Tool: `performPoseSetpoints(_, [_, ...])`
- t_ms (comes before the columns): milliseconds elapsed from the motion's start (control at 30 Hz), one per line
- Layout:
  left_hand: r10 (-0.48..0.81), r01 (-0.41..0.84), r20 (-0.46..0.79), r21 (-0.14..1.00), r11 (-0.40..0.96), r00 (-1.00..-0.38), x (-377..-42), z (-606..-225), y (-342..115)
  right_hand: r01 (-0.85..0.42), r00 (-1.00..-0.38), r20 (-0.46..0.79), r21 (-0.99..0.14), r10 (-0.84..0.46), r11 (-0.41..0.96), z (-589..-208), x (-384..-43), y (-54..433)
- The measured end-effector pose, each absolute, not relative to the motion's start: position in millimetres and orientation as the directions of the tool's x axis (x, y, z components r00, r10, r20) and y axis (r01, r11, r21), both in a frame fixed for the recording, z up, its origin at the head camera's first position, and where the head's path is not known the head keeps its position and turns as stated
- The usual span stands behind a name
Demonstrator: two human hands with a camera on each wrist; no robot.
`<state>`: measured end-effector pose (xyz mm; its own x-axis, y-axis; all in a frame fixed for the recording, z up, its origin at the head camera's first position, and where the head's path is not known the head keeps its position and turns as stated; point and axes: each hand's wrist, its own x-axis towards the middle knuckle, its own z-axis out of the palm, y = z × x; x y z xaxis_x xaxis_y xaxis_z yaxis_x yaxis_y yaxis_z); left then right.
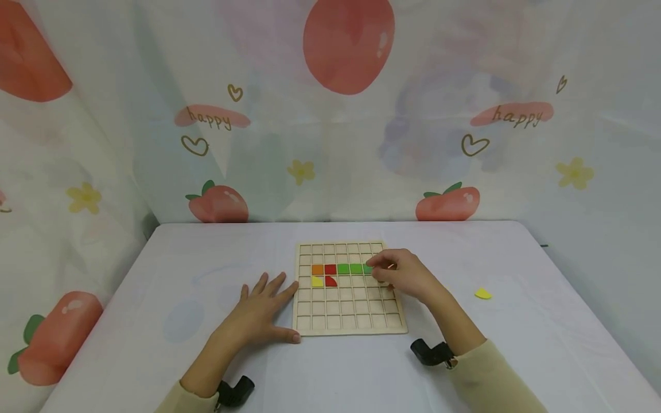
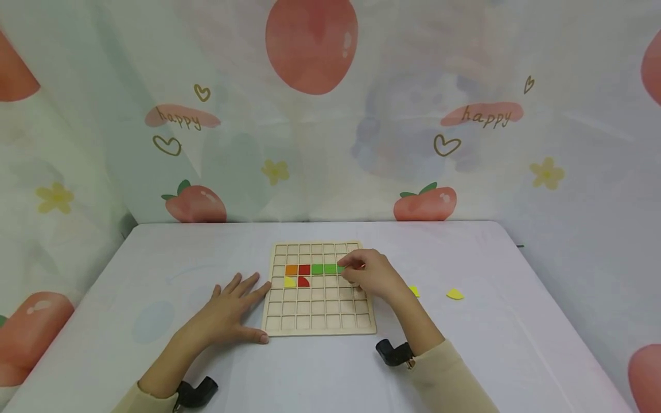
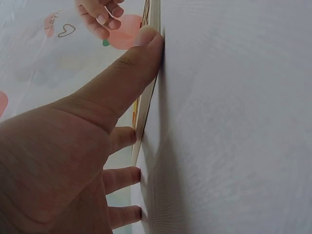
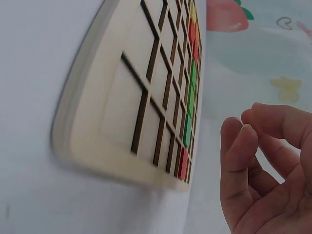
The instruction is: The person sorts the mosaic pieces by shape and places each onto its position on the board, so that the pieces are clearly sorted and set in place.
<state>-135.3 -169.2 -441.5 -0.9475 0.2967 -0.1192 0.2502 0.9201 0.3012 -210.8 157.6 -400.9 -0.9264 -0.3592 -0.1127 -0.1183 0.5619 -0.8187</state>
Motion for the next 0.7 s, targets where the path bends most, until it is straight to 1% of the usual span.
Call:
performPoseSetpoints(333, [0.297,0.253,-0.115,0.292,0.922,-0.948,-135.3,-442.5,-169.1,-0.065,-0.945,-0.137,-0.809,-0.296,0.584,-398.7,-207.9,188.3])
performPoseSetpoints(700, [0.299,0.256,-0.109,0.294,0.921,-0.948,-135.4,-442.4,-169.7,-0.047,-0.96,-0.133,-0.793,-0.248,0.607,-402.1,-201.0,218.1])
